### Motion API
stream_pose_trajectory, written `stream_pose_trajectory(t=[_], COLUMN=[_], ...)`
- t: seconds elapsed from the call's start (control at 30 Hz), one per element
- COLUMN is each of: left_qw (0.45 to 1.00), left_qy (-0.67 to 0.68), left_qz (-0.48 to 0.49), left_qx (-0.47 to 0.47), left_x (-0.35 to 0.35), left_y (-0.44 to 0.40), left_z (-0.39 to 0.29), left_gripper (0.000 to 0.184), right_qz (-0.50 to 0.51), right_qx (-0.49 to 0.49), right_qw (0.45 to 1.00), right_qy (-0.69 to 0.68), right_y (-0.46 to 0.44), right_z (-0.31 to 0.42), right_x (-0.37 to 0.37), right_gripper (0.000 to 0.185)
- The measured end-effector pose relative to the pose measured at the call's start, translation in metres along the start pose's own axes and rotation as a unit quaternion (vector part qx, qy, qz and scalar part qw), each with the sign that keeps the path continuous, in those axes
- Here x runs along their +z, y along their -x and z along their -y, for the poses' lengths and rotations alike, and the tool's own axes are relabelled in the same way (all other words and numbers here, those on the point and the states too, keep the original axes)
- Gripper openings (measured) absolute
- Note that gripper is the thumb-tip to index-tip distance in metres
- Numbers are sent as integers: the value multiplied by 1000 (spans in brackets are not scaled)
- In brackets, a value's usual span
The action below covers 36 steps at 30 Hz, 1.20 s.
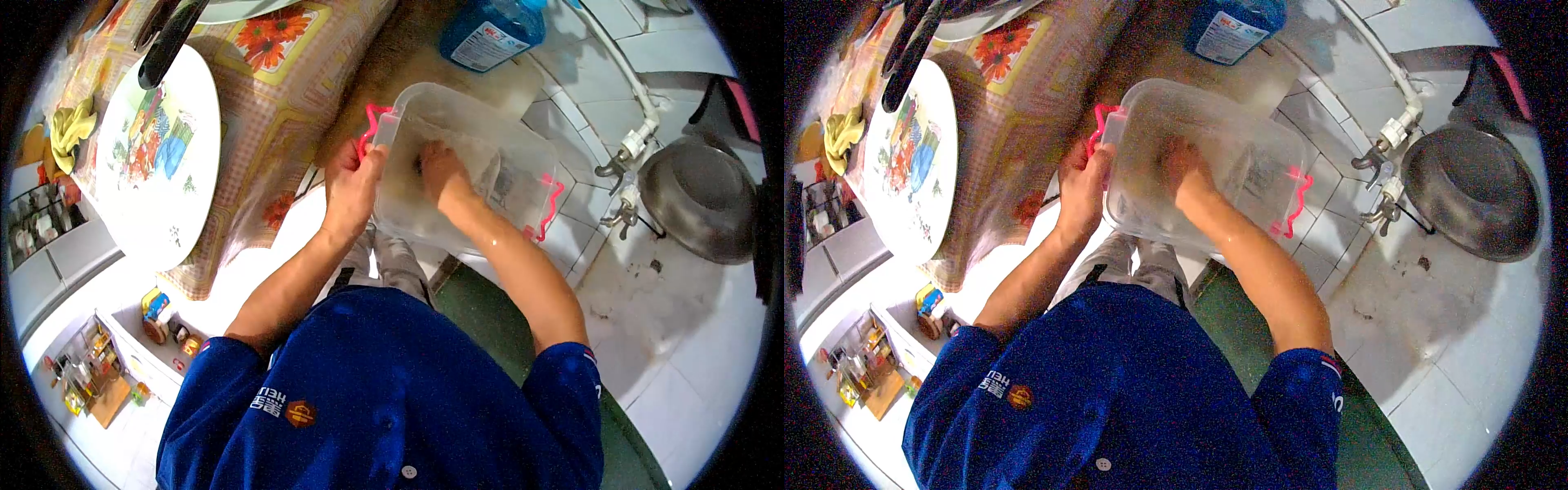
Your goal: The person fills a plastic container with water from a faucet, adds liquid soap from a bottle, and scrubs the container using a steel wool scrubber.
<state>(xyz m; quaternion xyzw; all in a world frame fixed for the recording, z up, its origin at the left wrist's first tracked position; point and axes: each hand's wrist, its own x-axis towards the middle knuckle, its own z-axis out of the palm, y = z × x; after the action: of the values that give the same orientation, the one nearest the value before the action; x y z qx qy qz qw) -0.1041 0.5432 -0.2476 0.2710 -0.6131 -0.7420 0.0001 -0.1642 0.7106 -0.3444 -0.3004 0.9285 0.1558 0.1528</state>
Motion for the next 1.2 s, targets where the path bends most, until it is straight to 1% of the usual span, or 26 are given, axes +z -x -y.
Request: stream_pose_trajectory(t=[0.03, 0.07, 0.1, 0.13, 0.17, 0.2, 0.23, 0.3, 0.33, 0.4, 0.43, 0.47, 0.53, 0.57, 0.6, 0.67, 0.73, 0.8, 0.83, 0.87, 0.93, 0.97, 1.0, 1.07, 1.13, 1.2], left_qw=[1000, 1000, 1000, 1000, 1000, 1000, 1000, 998, 998, 990, 981, 982, 990, 988, 988, 995, 996, 997, 997, 996, 995, 997, 997, 995, 995, 993], left_qy=[3, 4, 6, 10, 11, 12, 13, 38, 39, 59, 69, 64, 13, 7, 6, 10, 3, -40, -24, -26, -71, -43, -43, -75, -46, -93], left_qz=[-5, -9, -14, -21, -16, -12, -19, 23, 25, 116, 150, 149, 129, 142, 142, 81, 67, 43, 70, 74, 65, 53, 54, 55, 81, 69], left_qx=[-3, -4, -2, 0, 0, 1, 1, -35, -31, -62, -100, -98, -56, -65, -64, -59, -59, -44, -38, -39, -20, -39, -38, -36, -36, -30], left_x=[0, 1, 1, 1, 0, -1, -2, -3, -5, -15, -18, -15, -8, -13, -10, 2, 7, 9, 4, 4, 5, 6, 6, 7, 7, 7], left_y=[2, 3, 3, 2, 3, 4, 6, 5, 2, -3, -5, -3, 0, -6, -4, 1, 4, 5, 4, 4, 8, 9, 10, 9, 6, 10], left_z=[1, 2, 2, 3, 5, 6, 3, -6, -6, -5, -11, -14, -19, -4, -4, -5, -4, 5, 5, 7, 1, 4, 3, 1, 9, 4], left_gripper=[22, 22, 23, 23, 23, 23, 23, 20, 20, 14, 7, 7, 6, 8, 8, 12, 13, 13, 23, 23, 23, 24, 24, 25, 27, 25], right_qz=[13, 28, -11, -10, -114, -214, -212, -377, -380, -397, -373, -376, -351, -347, -348, -331, -350, -333, -327, -327, -337, -285, -286, -352, -359, -351], right_qx=[-37, -73, -87, -94, -48, -1, -8, 12, 12, 18, 17, 17, -71, -69, -69, 65, 76, -22, -67, -62, 13, 68, 69, 130, 134, 39], right_qw=[990, 961, 940, 941, 914, 871, 872, 840, 840, 853, 855, 852, 867, 879, 878, 895, 888, 894, 888, 888, 901, 922, 922, 895, 894, 884], right_qy=[-134, -264, -329, -325, -386, -442, -442, -389, -387, -339, -359, -363, -346, -320, -320, -293, -288, -298, -317, -317, -272, -254, -253, -241, -233, -307], right_y=[15, 24, 24, 28, 37, 43, 45, 48, 45, 28, 21, 20, 19, 21, 25, 28, 27, 25, 26, 26, 27, 31, 34, 41, 37, 24], right_z=[2, 1, -6, -12, -19, -23, -26, -31, -31, -20, -11, -6, -3, -8, -21, -45, -39, -13, -4, -9, -30, -49, -59, -71, -46, -17], right_x=[-19, -30, -21, -38, -57, -80, -99, -128, -130, -134, -133, -133, -132, -127, -127, -132, -128, -129, -130, -129, -128, -127, -122, -110, -119, -126], right_gripper=[33, 33, 33, 33, 33, 33, 33, 34, 34, 39, 38, 38, 37, 35, 35, 33, 31, 32, 33, 33, 34, 38, 38, 41, 41, 41])
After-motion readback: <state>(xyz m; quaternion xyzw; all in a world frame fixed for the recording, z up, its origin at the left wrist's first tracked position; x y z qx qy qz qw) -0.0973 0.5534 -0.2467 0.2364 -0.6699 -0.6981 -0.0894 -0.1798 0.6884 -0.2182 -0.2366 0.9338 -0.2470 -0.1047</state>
